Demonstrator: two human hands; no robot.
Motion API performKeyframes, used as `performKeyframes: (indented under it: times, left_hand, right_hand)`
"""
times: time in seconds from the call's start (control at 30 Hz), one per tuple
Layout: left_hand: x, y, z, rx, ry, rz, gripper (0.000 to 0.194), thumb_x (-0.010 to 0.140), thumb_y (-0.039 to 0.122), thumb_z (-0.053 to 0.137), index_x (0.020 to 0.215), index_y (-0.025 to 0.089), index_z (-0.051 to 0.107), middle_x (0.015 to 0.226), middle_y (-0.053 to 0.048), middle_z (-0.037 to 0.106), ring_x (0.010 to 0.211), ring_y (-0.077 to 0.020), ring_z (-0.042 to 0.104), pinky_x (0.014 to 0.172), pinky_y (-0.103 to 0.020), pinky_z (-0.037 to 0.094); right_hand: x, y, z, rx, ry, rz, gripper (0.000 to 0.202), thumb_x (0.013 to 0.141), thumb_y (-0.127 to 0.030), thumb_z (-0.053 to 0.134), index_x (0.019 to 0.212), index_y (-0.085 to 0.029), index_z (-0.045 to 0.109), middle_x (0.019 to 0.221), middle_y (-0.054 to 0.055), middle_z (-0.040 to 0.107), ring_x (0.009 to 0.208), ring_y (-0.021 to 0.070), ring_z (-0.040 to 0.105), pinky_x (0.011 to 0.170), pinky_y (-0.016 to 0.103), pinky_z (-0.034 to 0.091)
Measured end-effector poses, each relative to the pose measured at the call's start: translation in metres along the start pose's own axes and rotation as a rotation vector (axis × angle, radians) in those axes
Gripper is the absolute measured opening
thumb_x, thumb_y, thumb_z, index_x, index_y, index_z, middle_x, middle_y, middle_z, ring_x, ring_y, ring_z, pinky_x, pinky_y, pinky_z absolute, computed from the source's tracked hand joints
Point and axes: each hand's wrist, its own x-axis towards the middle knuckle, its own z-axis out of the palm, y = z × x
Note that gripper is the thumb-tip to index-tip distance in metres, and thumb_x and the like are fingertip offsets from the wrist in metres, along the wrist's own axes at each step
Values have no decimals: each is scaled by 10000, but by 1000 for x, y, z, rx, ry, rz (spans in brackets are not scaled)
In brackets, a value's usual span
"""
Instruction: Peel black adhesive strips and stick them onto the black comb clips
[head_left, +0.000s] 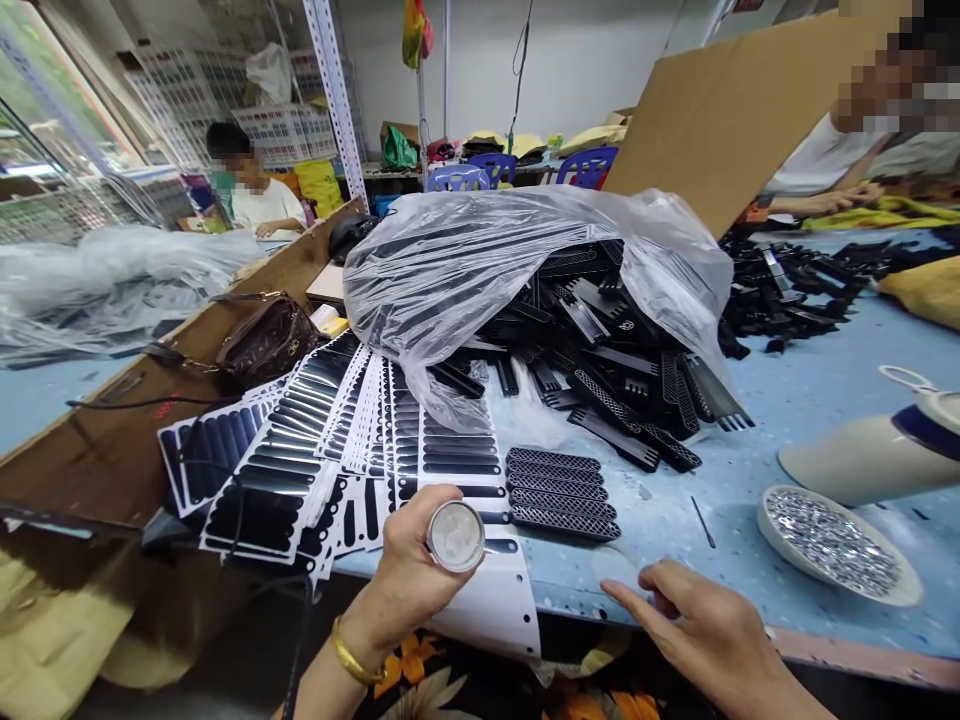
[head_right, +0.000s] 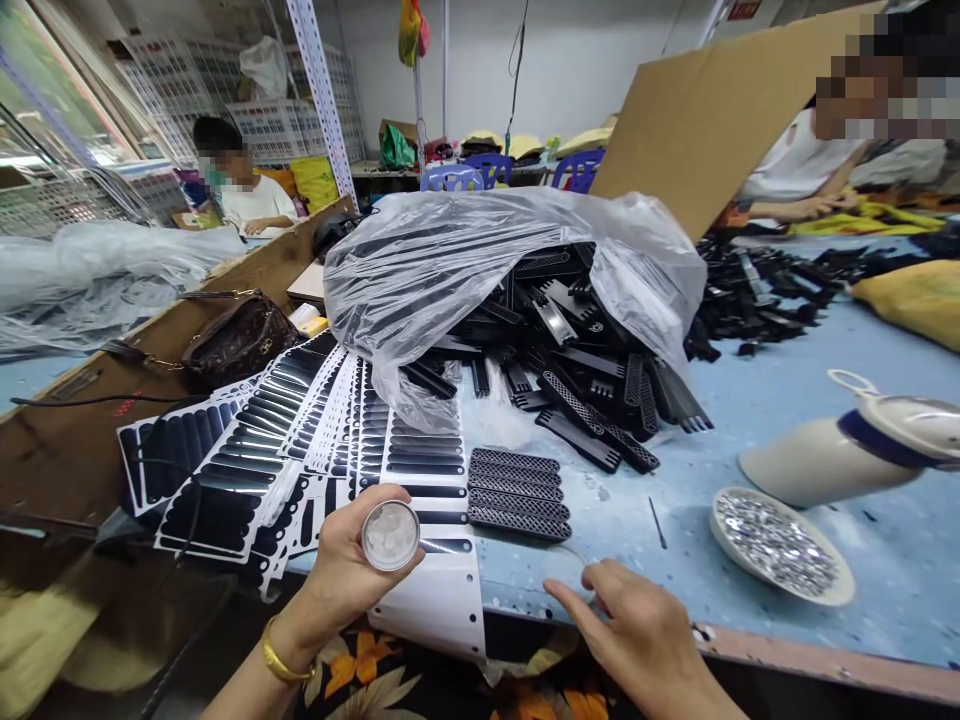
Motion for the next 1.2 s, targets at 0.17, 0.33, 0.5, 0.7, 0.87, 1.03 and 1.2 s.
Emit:
performKeyframes:
  times: [0.17,0.33,0.5,0.7,0.87,1.03,1.2]
  left_hand:
    - [-1,3,9,9,-44,13,221,659,107,647,868,176,625,737,-2,650,621,-137,634,582,-223,514]
    - [-3,5,16,99,-44,138,169,701,105,580,848,185,601,724,-12,631,644,-147,618,588,-236,501]
    - [-8,6,24,101,-73,113,129,733,148,585,854,191,595,726,-21,645,625,-150,611,564,-245,491]
    - [-10,6,32,106,-44,147,132,725,136,579,843,196,588,737,-40,657,645,-173,625,577,-267,498]
    - [-10,7,33,109,-71,137,138,724,122,557,841,193,579,720,-41,647,630,-174,613,557,-269,475]
    - [-9,2,35,133,-84,146,179,711,105,537,857,200,580,728,-45,659,646,-189,625,565,-285,475]
    - [-8,-2,37,135,-91,165,235,673,57,521,849,204,570,753,-51,670,688,-203,643,593,-293,479]
  right_hand:
    - [36,-52,-26,228,82,-114,230,967,-173,493,852,-178,693,585,9,561,499,129,524,501,266,388]
    - [73,-103,-43,296,-14,-253,295,933,-62,433,807,-176,674,638,21,498,572,149,448,541,303,311]
    - [91,-117,-36,160,-207,-293,181,861,-84,512,766,-174,637,787,64,542,720,189,468,656,311,360]
    - [100,-119,-28,69,-397,-303,179,744,-13,562,784,-179,617,863,76,562,792,218,454,689,338,321]
    - [107,-121,-30,21,-553,-264,226,713,7,573,832,-173,641,887,77,587,819,217,464,701,335,311]
    - [111,-123,-31,-45,-580,-319,260,698,2,547,865,-167,652,900,92,588,856,243,465,727,362,310]
    - [116,-125,-30,-122,-633,-401,231,665,-7,543,819,-144,649,869,104,581,834,241,455,731,376,298]
